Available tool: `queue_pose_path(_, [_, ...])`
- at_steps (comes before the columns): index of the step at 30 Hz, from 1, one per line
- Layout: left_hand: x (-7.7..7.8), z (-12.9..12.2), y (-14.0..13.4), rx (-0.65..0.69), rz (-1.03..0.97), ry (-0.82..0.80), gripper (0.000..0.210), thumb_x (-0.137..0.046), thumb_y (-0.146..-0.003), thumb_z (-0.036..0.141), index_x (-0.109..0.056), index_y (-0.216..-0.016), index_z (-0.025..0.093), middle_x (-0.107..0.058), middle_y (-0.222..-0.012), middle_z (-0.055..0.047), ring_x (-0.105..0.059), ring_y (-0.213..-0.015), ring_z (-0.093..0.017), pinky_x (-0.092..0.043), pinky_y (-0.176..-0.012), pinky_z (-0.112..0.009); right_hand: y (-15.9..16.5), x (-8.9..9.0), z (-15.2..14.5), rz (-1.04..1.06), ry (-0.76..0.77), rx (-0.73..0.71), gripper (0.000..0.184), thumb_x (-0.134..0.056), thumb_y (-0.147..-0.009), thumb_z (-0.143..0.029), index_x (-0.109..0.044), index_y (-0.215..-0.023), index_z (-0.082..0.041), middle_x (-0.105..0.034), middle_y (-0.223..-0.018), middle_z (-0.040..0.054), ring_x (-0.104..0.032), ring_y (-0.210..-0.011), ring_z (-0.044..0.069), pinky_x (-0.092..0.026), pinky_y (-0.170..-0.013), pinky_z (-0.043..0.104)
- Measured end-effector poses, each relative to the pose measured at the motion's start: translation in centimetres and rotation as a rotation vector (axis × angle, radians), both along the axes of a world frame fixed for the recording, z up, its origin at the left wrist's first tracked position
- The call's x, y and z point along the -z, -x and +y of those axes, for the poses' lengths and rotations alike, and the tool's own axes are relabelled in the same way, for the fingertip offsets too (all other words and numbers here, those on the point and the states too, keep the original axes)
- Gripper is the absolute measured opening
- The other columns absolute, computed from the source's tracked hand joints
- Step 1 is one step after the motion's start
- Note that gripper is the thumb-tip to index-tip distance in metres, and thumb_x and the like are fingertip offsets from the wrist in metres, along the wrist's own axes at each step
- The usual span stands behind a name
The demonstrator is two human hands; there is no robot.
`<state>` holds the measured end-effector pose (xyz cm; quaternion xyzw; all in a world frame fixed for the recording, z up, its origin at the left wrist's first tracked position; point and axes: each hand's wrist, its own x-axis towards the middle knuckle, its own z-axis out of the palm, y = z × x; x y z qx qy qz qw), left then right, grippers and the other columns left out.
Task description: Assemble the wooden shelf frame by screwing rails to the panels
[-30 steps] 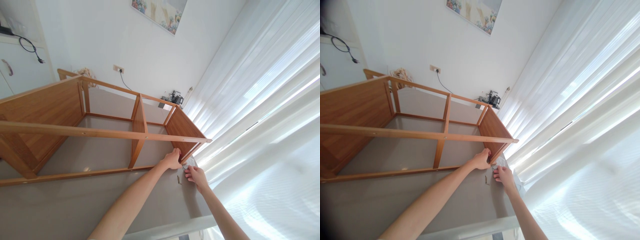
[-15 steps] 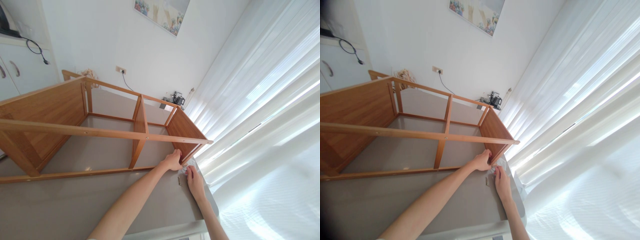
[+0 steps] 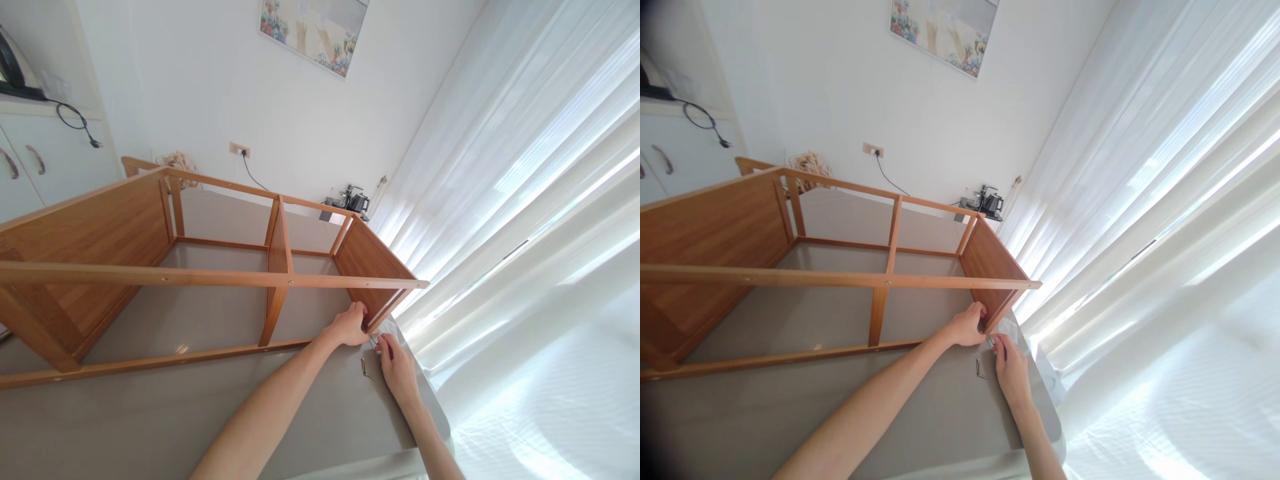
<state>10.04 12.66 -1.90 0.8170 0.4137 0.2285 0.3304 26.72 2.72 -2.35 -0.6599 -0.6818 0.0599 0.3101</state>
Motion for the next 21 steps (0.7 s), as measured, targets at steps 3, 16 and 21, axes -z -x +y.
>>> queue_pose_path(3, [0.2, 0.0, 0.0, 0.002, -0.015, -0.003, 0.058, -0.071, -0.072, 0.046, -0.04, -0.116, 0.024, -0.054, -0.126, -0.008, -0.064, -0.106, -0.025, -0.051, -0.09, -0.036, 0.1, -0.1, -0.1, -0.007, 0.005, 0.013, 0.036, -0.034, -0.1, -0.049, -0.058, -0.091, -0.025, -0.07, -0.081, 0.0028, -0.064, -0.069, 0.021, -0.044, -0.066, 0.029])
queue_pose_path(16, [0.4, 0.1, -0.1, -0.007, -0.042, -0.009, 0.056, -0.072, -0.072, 0.047, -0.042, -0.114, 0.024, -0.056, -0.123, -0.008, -0.065, -0.101, -0.026, -0.052, -0.087, -0.037, 0.3, -0.4, 0.0, 0.064, 0.05, 0.091, 0.038, -0.04, -0.096, -0.053, -0.063, -0.089, -0.024, -0.074, -0.084, 0.0045, -0.066, -0.07, 0.021, -0.046, -0.067, 0.03])
queue_pose_path(21, [0.6, 0.2, -0.2, -0.01, -0.059, -0.017, 0.057, -0.071, -0.072, 0.05, -0.042, -0.113, 0.024, -0.056, -0.122, -0.008, -0.065, -0.102, -0.027, -0.052, -0.087, -0.037, -0.8, -1.2, 1.0, 0.466, 0.337, 0.252, 0.039, -0.059, -0.085, -0.056, -0.07, -0.081, -0.019, -0.075, -0.074, 0.0054, -0.06, -0.052, 0.016, -0.044, -0.049, 0.025])
